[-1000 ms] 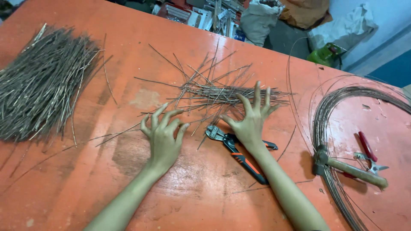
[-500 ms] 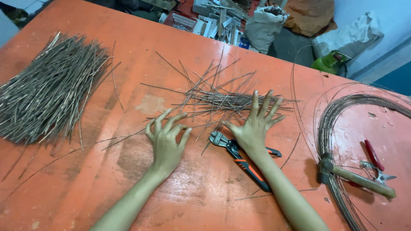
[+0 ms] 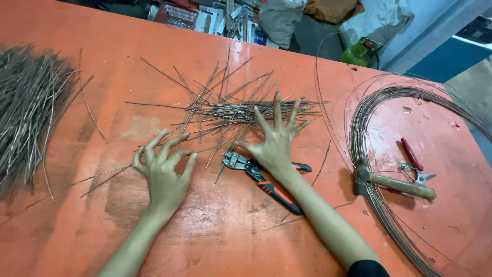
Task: Cutting thin metal wires to length using a wire cutter on a workbench
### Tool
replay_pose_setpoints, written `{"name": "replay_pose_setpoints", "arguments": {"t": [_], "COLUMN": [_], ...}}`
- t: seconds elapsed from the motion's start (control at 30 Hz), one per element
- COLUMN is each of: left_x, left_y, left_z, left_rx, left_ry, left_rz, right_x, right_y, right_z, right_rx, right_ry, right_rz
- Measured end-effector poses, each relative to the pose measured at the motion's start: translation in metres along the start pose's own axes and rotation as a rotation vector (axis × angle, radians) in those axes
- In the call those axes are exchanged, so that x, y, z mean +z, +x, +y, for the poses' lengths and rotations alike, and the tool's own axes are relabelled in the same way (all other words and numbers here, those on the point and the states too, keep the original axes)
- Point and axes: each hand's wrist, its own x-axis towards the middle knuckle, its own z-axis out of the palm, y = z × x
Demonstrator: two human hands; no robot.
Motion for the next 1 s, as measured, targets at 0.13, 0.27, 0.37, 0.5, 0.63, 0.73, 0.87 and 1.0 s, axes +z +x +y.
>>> {"name": "replay_pose_setpoints", "arguments": {"t": [0.13,0.27,0.37,0.5,0.63,0.73,0.87,1.0], "left_x": [0.0,0.0,0.001,0.002,-0.004,-0.006,-0.005,0.0], "left_y": [0.001,0.001,0.001,-0.002,0.0,0.0,0.0,-0.003], "left_z": [0.002,0.003,0.003,0.004,0.016,0.019,0.021,0.021], "left_rx": [-0.002,0.007,0.007,0.007,0.05,0.088,0.1,0.085], "left_ry": [-0.007,0.002,-0.001,-0.028,-0.055,-0.022,-0.022,-0.01], "left_rz": [0.009,0.02,0.016,-0.022,-0.017,0.013,0.007,-0.029], "right_x": [-0.001,0.0,0.001,0.001,0.014,0.001,-0.009,-0.003], "right_y": [0.001,0.001,0.001,0.002,-0.001,0.001,0.005,0.0], "right_z": [-0.001,0.0,0.001,0.0,0.009,0.0,-0.009,-0.006], "right_rx": [-0.033,-0.091,-0.105,-0.136,-0.056,-0.015,-0.011,-0.108], "right_ry": [0.035,0.013,0.043,0.022,0.041,0.101,0.101,0.035], "right_rz": [0.011,0.028,0.011,0.027,-0.044,-0.104,-0.146,-0.042]}}
